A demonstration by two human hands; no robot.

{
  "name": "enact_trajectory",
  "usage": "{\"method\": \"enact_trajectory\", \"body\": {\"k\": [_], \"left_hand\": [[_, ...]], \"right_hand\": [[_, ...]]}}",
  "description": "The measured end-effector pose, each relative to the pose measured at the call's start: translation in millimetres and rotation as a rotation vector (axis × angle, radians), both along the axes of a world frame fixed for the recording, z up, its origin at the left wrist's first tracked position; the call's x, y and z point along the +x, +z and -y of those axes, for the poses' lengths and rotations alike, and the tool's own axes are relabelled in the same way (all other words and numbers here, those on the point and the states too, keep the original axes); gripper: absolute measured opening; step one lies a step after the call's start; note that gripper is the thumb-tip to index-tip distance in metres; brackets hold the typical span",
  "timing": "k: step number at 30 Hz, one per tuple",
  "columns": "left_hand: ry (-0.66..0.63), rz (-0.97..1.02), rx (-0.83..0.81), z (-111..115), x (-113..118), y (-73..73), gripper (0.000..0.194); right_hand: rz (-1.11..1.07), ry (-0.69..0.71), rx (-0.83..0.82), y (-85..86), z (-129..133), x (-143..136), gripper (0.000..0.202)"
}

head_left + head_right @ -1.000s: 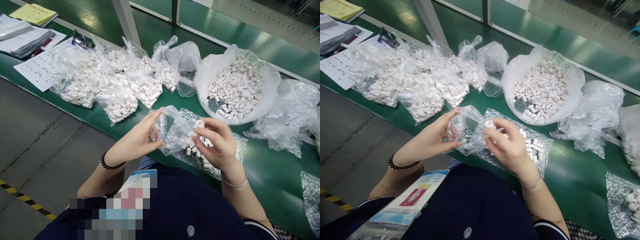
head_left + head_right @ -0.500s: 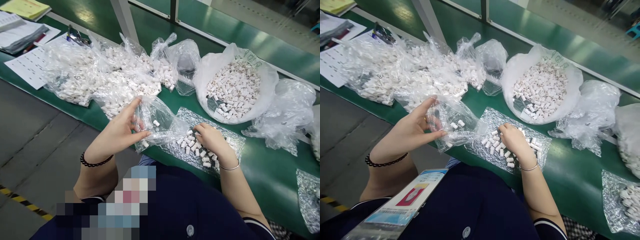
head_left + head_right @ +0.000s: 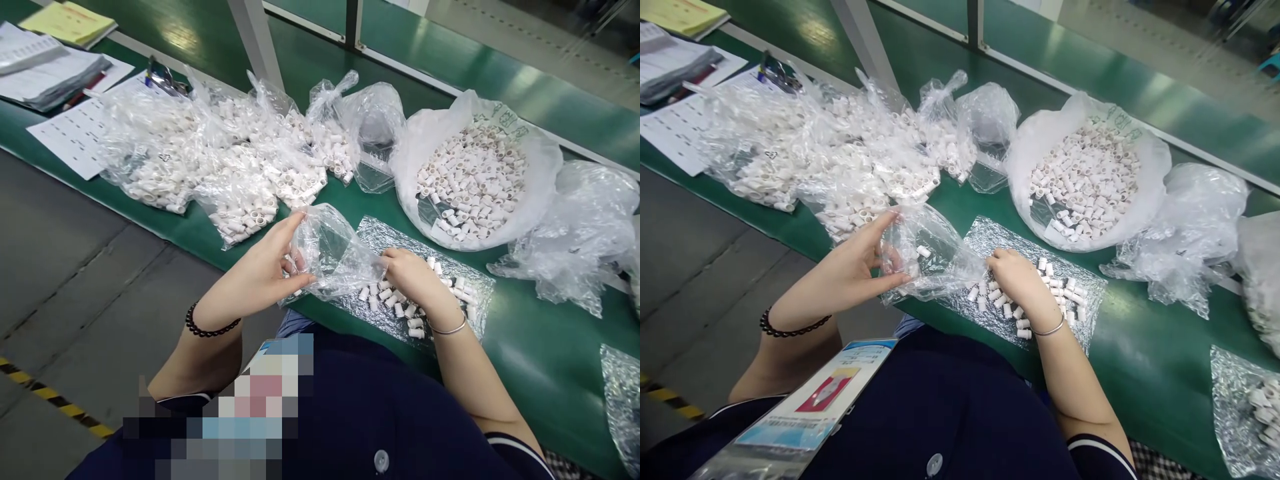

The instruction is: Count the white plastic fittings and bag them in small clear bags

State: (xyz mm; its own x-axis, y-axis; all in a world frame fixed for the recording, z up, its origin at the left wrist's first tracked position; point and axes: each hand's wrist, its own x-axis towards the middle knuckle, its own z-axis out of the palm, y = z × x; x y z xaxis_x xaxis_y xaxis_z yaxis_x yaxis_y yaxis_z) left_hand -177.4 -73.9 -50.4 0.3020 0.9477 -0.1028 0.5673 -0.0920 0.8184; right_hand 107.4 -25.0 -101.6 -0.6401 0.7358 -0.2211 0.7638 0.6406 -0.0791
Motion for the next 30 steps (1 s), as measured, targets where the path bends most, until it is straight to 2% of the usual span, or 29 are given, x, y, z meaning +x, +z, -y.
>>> {"method": "enact_trajectory", "body": {"k": [2,4,6,8,12,16,18,19,23,27,30], "left_hand": [[0.003,0.006,-0.017,0.8,2.5,0.1,0.087],[0.000,0.002,-0.039,1.8,6.0,-0.3,0.088],[-0.030,0.001,-0.053,1.9,9.8,-1.0,0.091],[-0.076,0.014,-0.057,0.9,12.5,-2.0,0.092],[-0.089,0.016,0.011,1.6,10.2,-0.6,0.090],[0.078,-0.022,0.039,3.8,-3.6,2.4,0.089],[0.125,-0.029,0.012,3.5,-9.8,2.0,0.090],[0.132,-0.028,0.006,3.2,-11.5,1.3,0.090],[0.102,-0.009,0.013,2.9,-10.7,-4.1,0.091],[0.087,-0.003,0.027,3.9,-8.1,-7.1,0.091],[0.088,0.004,0.015,5.8,-7.4,-5.5,0.091]], "right_hand": [[-0.196,-0.005,0.118,10.6,4.7,2.6,0.024],[-0.504,0.005,0.318,27.5,15.1,2.8,0.025],[-0.760,0.029,0.476,43.4,27.5,-0.7,0.044],[-0.857,0.097,0.507,51.9,37.0,-8.4,0.059],[-0.779,0.194,0.458,47.3,39.7,-25.6,0.054],[-0.816,0.006,0.530,36.2,33.2,-14.2,0.035],[-0.693,-0.068,0.473,32.9,33.6,-4.2,0.022],[-0.579,-0.057,0.401,31.1,35.0,-1.0,0.019],[-0.180,0.114,0.123,19.4,41.7,-6.5,0.025],[-0.104,0.176,0.091,6.0,40.1,-21.2,0.037],[-0.116,0.172,0.030,-0.3,32.5,-24.4,0.037]]}}
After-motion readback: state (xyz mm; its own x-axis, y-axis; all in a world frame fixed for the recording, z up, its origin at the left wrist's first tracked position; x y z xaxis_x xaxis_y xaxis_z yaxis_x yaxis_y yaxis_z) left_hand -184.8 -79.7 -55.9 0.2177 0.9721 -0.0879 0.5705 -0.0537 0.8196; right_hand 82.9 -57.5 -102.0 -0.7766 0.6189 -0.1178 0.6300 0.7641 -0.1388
